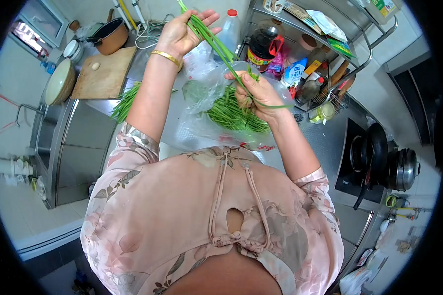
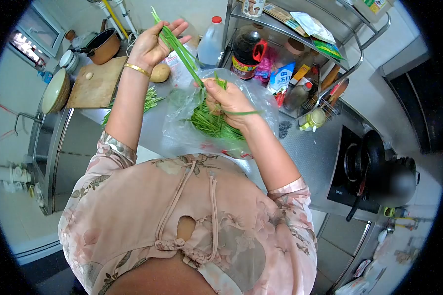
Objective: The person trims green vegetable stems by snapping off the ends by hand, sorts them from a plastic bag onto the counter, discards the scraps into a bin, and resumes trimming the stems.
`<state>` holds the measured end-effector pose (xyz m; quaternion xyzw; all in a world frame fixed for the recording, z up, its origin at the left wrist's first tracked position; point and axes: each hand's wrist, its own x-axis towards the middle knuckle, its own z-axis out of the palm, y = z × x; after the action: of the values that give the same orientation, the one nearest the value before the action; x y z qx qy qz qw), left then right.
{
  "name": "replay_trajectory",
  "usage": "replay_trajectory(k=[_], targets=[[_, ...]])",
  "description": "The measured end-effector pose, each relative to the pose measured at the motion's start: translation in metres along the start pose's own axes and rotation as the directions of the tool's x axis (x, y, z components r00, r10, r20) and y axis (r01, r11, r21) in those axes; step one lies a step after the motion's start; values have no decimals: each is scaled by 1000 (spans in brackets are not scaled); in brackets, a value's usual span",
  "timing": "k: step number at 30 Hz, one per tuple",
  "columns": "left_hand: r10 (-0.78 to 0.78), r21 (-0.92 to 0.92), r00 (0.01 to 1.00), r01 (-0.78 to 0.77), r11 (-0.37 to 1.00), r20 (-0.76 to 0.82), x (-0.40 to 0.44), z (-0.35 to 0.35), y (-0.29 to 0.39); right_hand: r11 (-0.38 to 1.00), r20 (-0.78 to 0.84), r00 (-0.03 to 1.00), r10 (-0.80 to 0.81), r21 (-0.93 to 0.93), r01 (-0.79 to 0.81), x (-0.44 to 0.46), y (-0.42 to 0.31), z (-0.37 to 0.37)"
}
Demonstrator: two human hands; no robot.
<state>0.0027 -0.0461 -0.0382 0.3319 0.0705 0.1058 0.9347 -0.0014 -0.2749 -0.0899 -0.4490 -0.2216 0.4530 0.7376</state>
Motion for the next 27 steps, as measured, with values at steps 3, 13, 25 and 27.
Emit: replay_trajectory(k=[3,13,25,27], targets=[[8,12,1000,-8,1000,-22,-3,1,0,999,0,1000,25,-46,-25,7,-1,3],[-13,-32,990,8,999,-144,5,-19,-15,428,9,676,-736,-769,475,14,15,7],[180,566,965,-43,824,-188,0,-119,48,978,-521,828,-206,-88,188,-47,15,-91],[225,767,962,-29,641,-152,-9,-148,68,999,-513,858,0,-35,-21,-65,23,-110]])
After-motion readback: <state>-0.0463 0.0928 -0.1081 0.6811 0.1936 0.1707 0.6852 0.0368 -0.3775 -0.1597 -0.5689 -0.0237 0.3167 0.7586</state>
